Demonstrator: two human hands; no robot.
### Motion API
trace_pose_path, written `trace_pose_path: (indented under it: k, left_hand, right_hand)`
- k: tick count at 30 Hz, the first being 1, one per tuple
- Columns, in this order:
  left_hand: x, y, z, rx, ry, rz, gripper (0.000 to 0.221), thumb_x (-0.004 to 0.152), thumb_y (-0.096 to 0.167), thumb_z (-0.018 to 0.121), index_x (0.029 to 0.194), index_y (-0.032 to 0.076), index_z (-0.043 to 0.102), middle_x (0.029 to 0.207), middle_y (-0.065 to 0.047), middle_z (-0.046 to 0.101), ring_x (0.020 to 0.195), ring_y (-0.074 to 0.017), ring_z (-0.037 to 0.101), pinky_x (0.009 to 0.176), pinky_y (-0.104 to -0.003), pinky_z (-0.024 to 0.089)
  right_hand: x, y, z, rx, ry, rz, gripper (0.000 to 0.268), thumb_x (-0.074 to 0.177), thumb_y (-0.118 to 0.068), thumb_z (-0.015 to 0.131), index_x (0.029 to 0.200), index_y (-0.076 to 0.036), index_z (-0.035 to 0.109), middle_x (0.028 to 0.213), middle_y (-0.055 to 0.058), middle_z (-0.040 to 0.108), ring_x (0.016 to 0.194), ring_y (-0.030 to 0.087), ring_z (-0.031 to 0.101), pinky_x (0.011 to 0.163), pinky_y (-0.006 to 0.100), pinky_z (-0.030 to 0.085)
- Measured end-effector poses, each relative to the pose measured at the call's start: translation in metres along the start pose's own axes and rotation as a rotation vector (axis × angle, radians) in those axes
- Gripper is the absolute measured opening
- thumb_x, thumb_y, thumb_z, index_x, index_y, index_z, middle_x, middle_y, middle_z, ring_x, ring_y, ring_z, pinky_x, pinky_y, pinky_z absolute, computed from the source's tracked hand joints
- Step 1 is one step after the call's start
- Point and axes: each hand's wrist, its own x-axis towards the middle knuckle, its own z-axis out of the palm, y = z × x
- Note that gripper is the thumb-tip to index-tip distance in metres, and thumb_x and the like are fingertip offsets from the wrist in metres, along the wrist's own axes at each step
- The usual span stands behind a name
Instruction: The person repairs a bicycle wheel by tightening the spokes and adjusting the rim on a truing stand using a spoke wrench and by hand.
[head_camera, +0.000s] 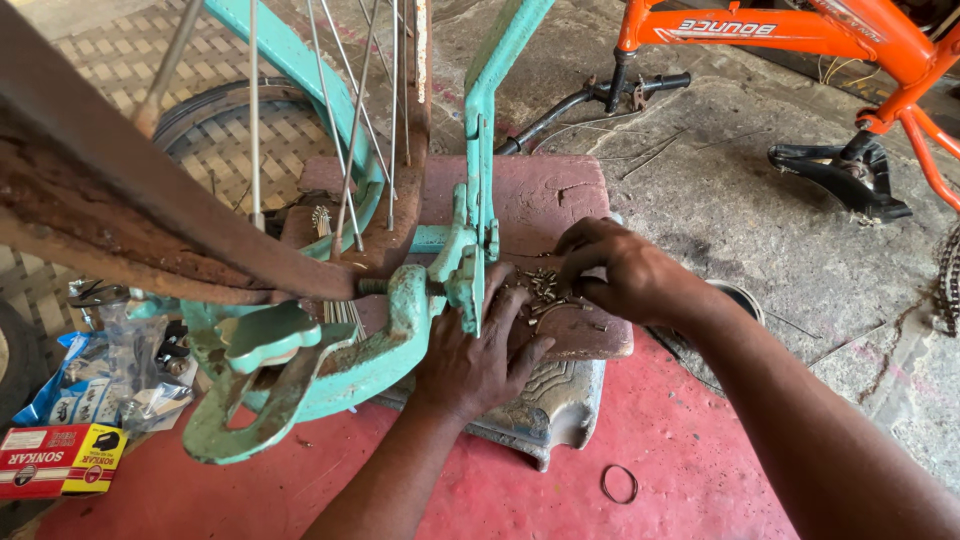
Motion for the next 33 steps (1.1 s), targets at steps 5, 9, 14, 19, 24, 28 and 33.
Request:
trace_pose_path:
  k: [5,9,14,19,24,28,33]
  left_hand:
    - [0.000,0.000,0.000,-0.012,0.023,0.018,0.056,0.093,0.049,0.067,0.131,0.010,0.053,0.149,-0.016,0.046,0.129,-0.0416,0.053,0.095,-0.055,0.050]
    - [0.000,-0.002,0.001,-0.044,0.011,0.014,0.059,0.094,0.049,0.067,0.134,0.007,0.053,0.148,-0.019,0.046,0.131,-0.0428,0.051,0.100,-0.055,0.048]
    - [0.001,-0.003,0.002,-0.072,-0.016,-0.011,0.063,0.093,0.049,0.067,0.135,0.005,0.052,0.149,-0.021,0.046,0.133,-0.0444,0.050,0.103,-0.056,0.046]
    - [0.000,-0.003,0.002,-0.055,-0.003,-0.001,0.064,0.095,0.050,0.066,0.137,0.004,0.053,0.147,-0.024,0.046,0.134,-0.0451,0.048,0.105,-0.056,0.045]
    - [-0.001,-0.004,0.003,-0.038,0.020,0.016,0.064,0.095,0.050,0.065,0.137,0.003,0.053,0.147,-0.025,0.046,0.135,-0.0467,0.047,0.106,-0.057,0.044]
    - [-0.002,-0.005,0.005,-0.077,0.025,0.014,0.059,0.094,0.045,0.065,0.133,0.002,0.054,0.145,-0.027,0.047,0.131,-0.0484,0.049,0.103,-0.058,0.045]
    - [-0.009,-0.016,0.021,-0.184,0.218,0.005,0.036,0.107,0.034,0.057,0.127,0.004,0.062,0.122,-0.024,0.067,0.111,-0.0410,0.066,0.093,-0.048,0.055]
  right_hand:
    - [-0.001,-0.003,-0.002,-0.041,0.029,-0.026,0.009,0.089,-0.009,0.072,0.093,-0.010,0.080,0.122,0.016,0.069,0.114,0.030,0.067,0.089,0.034,0.057]
    - [0.002,-0.007,-0.005,-0.005,0.025,0.055,0.010,0.089,-0.009,0.072,0.097,-0.008,0.078,0.118,0.015,0.069,0.106,0.027,0.071,0.088,0.033,0.058]
    - [0.004,-0.010,-0.002,-0.027,0.025,-0.016,0.007,0.088,-0.008,0.074,0.093,-0.007,0.078,0.118,0.015,0.069,0.108,0.027,0.070,0.088,0.033,0.059]
    - [0.006,-0.017,-0.006,-0.050,0.015,-0.014,0.010,0.082,-0.010,0.077,0.092,-0.009,0.080,0.115,0.013,0.071,0.107,0.026,0.070,0.090,0.035,0.062]
    - [0.008,-0.020,-0.006,-0.067,-0.008,0.023,0.012,0.082,-0.013,0.079,0.094,-0.010,0.080,0.114,0.012,0.071,0.106,0.026,0.069,0.088,0.036,0.061]
    - [0.009,-0.020,-0.003,-0.013,0.031,0.082,0.011,0.090,-0.012,0.072,0.099,-0.006,0.075,0.114,0.013,0.070,0.103,0.027,0.069,0.086,0.035,0.063]
    - [0.007,-0.035,-0.011,0.323,0.118,0.243,0.012,0.089,-0.010,0.069,0.099,-0.008,0.074,0.100,0.010,0.078,0.092,0.019,0.077,0.082,0.034,0.061]
